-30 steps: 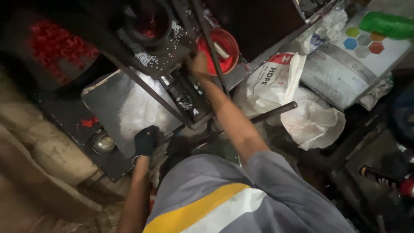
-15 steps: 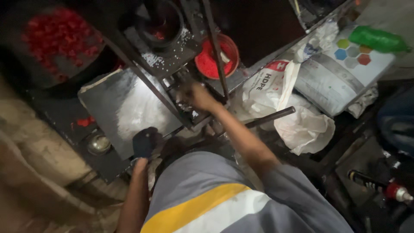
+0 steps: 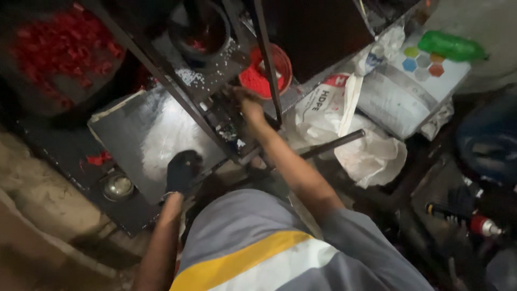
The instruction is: The person operates a manual press machine to form small red plastic pieces. They repeatedly place a metal mold into the press, operate the lever to activate the press, and then remove the mold with the formed piece.
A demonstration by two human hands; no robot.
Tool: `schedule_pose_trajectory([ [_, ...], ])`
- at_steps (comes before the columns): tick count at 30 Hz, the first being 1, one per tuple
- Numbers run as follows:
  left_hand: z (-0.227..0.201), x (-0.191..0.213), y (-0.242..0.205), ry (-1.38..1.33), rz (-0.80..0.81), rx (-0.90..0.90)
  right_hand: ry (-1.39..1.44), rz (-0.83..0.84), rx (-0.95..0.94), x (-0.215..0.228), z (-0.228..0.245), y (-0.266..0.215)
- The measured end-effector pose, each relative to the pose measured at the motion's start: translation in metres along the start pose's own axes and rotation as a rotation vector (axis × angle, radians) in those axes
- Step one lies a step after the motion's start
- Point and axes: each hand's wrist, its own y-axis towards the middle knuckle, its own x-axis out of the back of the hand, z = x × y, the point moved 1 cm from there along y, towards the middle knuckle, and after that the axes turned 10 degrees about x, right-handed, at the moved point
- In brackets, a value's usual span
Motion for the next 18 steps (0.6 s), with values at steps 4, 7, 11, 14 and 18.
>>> schedule_pose_trajectory([
  [4, -0.035, -0.048, 0.052, 0.267, -0.362, -0.284, -0.141, -0.075, 0.109, -0.007, 0.002, 0.028],
  [7, -0.074, -0.065, 0.095, 0.588, -0.629, -0.557, 0.02, -0.044, -0.284, -0.008, -0.018, 0.065],
  [11, -0.096, -0.064, 0.128, 0.48, -0.517, -0.346, 0.132, 0.003, 0.001, -0.002, -0.051, 0.082],
  [14, -0.099, -0.057, 0.149, 0.696, -0.481, -0.328, 0.147, 0.086, -0.027, 0.001, -0.073, 0.079],
  [18, -0.107, -0.049, 0.156, 0.664, -0.444, -0.385, 0.081, 0.143, -0.262, -0.001, -0.086, 0.075],
])
